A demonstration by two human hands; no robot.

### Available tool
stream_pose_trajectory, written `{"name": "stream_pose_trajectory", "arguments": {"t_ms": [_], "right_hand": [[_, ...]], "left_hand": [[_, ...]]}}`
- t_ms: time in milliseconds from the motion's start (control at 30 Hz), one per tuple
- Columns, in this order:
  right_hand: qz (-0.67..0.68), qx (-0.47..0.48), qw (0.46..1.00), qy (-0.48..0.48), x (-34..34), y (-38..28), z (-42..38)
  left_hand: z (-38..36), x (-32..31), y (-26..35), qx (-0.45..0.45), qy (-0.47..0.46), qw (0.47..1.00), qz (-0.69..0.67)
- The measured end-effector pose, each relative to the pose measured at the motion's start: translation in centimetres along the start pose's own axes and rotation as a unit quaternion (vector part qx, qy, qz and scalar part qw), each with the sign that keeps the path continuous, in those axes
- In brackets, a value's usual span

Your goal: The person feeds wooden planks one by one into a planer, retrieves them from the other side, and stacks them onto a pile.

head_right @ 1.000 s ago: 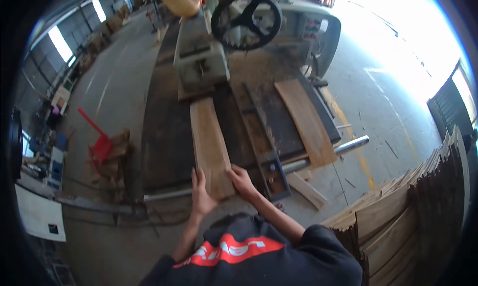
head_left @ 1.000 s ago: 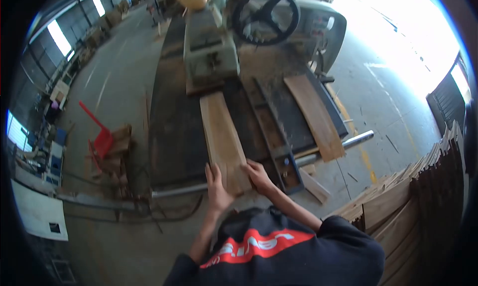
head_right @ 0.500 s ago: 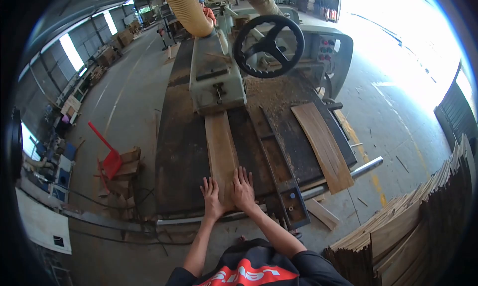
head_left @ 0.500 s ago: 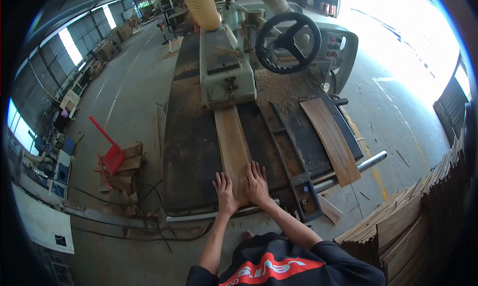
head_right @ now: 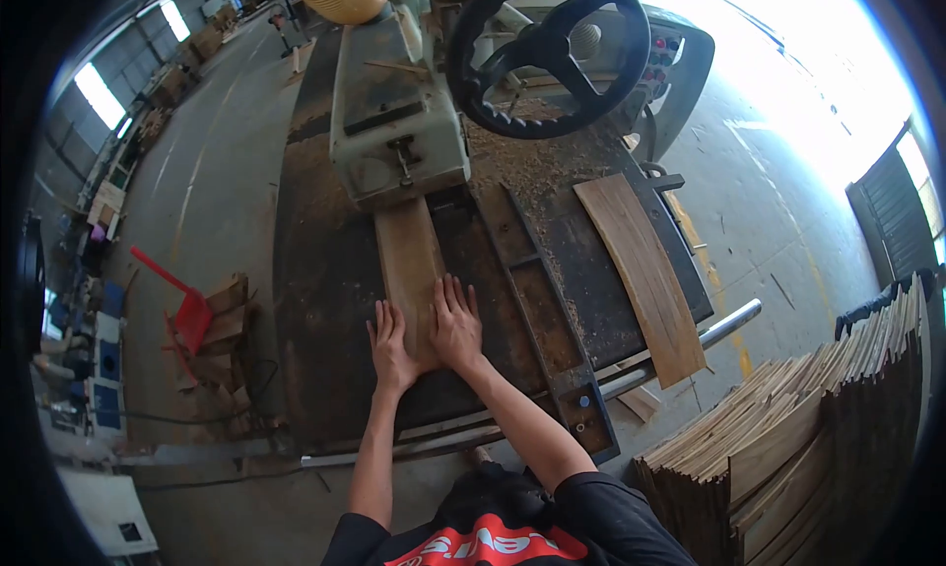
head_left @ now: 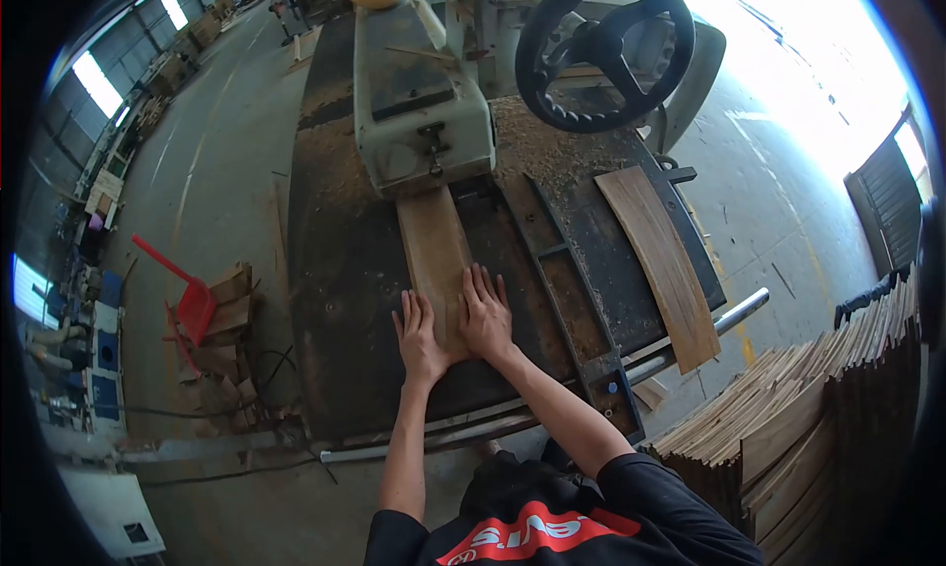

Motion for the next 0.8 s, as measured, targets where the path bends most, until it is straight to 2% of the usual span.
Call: {"name": "stream_pose_trajectory", "arguments": {"t_ms": [133, 233, 267, 333, 400, 467, 500, 533, 567, 600, 667, 700, 800], "right_hand": [[-0.022, -0.016, 0.999, 0.026, -0.8, 0.7, 1.5], [-0.016, 0.013, 1.000, -0.003, -2.0, 1.5, 3.8], [-0.005, 0.018, 0.999, -0.027, -2.1, 2.1, 4.6], [-0.014, -0.012, 0.971, -0.239, -1.5, 4.1, 6.9], [-0.018, 0.061, 0.990, -0.125, 6.9, 4.1, 6.8], [-0.045, -0.004, 0.996, -0.080, 17.8, 4.8, 5.0], [-0.117, -0.099, 0.986, -0.066, 21.6, 7.9, 2.7], [-0.153, -0.223, 0.958, -0.094, 25.3, 10.6, 0.1], [-0.211, -0.299, 0.925, -0.099, 28.4, 12.7, -2.7], [-0.269, -0.369, 0.883, -0.106, 31.2, 14.3, -5.5], [-0.207, -0.423, 0.879, -0.077, 34.6, 17.0, -9.2], [-0.191, -0.386, 0.901, -0.049, 35.2, 18.1, -10.1], [-0.191, -0.368, 0.908, -0.055, 36.2, 18.2, -9.8]], "left_hand": [[2.2, -0.1, -0.3, -0.026, -0.013, 0.999, 0.031], [4.2, 0.0, -0.8, 0.000, -0.021, 0.998, 0.051], [4.5, 0.2, -0.7, -0.011, -0.029, 0.998, 0.054], [4.6, 1.2, 0.0, -0.009, 0.028, 0.995, 0.092], [1.2, 1.0, 1.2, -0.012, 0.034, 0.996, 0.084], [-3.2, 0.9, 1.1, 0.062, 0.117, 0.990, 0.047], [-2.8, 1.0, 1.6, 0.052, 0.118, 0.991, 0.042], [-3.6, 1.7, 1.8, 0.039, 0.161, 0.985, 0.036], [-5.1, 2.0, 1.9, 0.035, 0.202, 0.978, 0.030], [-5.6, 1.6, 1.5, 0.044, 0.191, 0.980, 0.026], [-3.5, 0.5, 0.8, 0.098, 0.126, 0.985, 0.069], [-3.1, 0.4, 1.1, 0.112, 0.127, 0.984, 0.064], [-3.5, 1.3, 1.1, 0.109, 0.126, 0.984, 0.066]]}}
Point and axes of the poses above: each hand's wrist, its own z-axis towards the middle knuckle, its own x-axis out of the back of the hand, y = z × x, the point moved 7 cm from there along z, towards the middle knuckle, and after that the axes turned 13 degrees about z, right-handed, at the moved point
